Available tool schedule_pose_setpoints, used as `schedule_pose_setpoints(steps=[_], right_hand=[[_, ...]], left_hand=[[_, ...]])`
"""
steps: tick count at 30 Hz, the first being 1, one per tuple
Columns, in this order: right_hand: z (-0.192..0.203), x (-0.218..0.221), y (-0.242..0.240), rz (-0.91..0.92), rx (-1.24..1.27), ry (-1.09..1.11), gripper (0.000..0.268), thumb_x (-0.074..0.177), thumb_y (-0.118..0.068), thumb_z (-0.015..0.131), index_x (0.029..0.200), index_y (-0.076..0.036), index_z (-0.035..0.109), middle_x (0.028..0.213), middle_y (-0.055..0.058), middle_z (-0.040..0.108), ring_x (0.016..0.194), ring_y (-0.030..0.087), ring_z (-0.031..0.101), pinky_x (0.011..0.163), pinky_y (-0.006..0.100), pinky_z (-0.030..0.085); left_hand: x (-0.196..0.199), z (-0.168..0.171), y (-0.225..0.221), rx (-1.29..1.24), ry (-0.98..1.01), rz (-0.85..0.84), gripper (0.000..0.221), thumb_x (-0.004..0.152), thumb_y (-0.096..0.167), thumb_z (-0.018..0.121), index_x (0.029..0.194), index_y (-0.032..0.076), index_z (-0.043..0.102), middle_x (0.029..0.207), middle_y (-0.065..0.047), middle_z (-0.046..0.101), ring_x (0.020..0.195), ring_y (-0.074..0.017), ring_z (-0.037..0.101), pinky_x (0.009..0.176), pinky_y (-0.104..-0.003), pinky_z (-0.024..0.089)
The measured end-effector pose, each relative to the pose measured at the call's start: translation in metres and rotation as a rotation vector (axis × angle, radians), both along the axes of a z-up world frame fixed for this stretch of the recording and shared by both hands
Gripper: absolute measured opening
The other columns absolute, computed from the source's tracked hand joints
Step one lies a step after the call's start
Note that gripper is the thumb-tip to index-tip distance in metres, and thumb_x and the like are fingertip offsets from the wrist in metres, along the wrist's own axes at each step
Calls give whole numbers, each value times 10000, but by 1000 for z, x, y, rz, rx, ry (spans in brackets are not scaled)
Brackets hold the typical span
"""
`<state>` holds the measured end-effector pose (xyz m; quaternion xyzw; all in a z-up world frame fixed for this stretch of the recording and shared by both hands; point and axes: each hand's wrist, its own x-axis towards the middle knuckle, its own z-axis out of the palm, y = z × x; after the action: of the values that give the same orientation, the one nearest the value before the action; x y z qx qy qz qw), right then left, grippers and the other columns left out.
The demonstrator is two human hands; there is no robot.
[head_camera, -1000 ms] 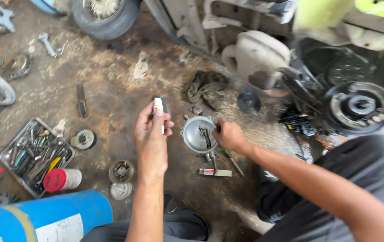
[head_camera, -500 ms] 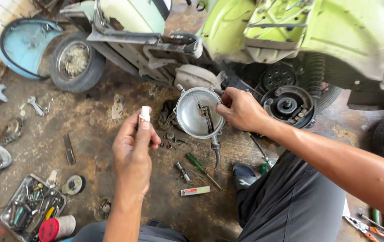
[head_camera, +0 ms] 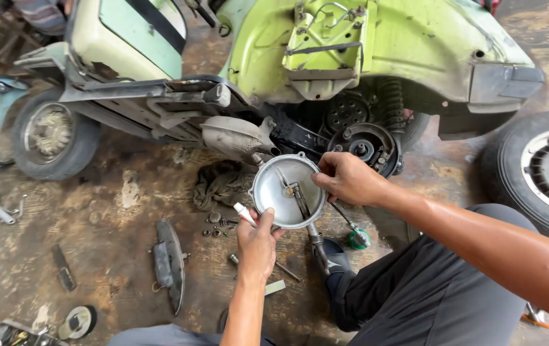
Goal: Applying sealant to a scooter engine component during repair
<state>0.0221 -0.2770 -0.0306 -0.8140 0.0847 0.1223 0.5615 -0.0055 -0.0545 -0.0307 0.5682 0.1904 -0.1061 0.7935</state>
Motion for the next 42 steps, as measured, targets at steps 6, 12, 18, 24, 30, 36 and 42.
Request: schedule_pose_setpoints(steps=[6, 12, 18, 24, 30, 36, 42], right_hand=[[-26, -29, -10, 184, 88, 223, 445, 958, -342, 679, 1024, 98, 689, 785, 271, 728, 689, 320, 755, 651, 447, 657], [-254, -61, -33, 630, -883, 378, 449, 1022, -500, 607, 930, -75, 717, 862, 34, 741, 691, 149, 695, 670, 257, 629], [-297, -74, -33, 421, -882, 267, 337, 963, -265, 581, 769, -8, 679, 729, 117, 728, 554, 261, 664, 530, 382, 553], [-287, -72, -78, 659, -1025, 400, 242, 1067, -259, 534, 961, -85, 666, 781, 5, 692, 546, 82, 570, 457, 183, 492], [-228, -93, -180, 647, -1123, 565, 163, 1040, -219, 575, 958, -129, 684, 725, -8, 641, 497, 56, 494, 397, 162, 426], [-226, -114, -264, 298, -1219, 442, 256, 992, -205, 540, 917, -86, 754, 830, 70, 783, 619, 182, 716, 535, 310, 573], [-238, -105, -269, -45, -1120, 612, 328, 986, -221, 531, 907, -61, 806, 839, 86, 801, 643, 206, 721, 558, 355, 578]], left_hand=[[17, -60, 50, 214, -13, -100, 252, 959, 12, 596, 1186, -59, 511, 1137, -219, 534, 1029, -340, 626, 834, -466, 647], [16, -75, 80, 43, -15, 9, 196, 949, -9, 578, 1114, -55, 483, 1074, -197, 551, 857, -242, 599, 720, -335, 567], [11, -83, 86, -17, -20, 62, 174, 929, -16, 594, 1048, -29, 468, 1036, -200, 579, 808, -251, 606, 669, -333, 549], [-1, -85, 72, -35, 11, 54, 137, 920, -20, 603, 1017, -54, 514, 1006, -201, 586, 799, -248, 597, 656, -322, 540], [-13, -73, 47, -39, 56, -110, 221, 938, -26, 550, 1149, -65, 497, 1119, -223, 554, 906, -252, 565, 737, -351, 499], [-15, -71, 27, -16, 54, -157, 193, 944, -1, 560, 1110, -69, 488, 1089, -229, 553, 854, -246, 568, 688, -328, 497], [-20, -69, 14, -19, 43, -170, 194, 936, -8, 564, 1106, -76, 500, 1110, -234, 558, 880, -254, 570, 697, -345, 505]])
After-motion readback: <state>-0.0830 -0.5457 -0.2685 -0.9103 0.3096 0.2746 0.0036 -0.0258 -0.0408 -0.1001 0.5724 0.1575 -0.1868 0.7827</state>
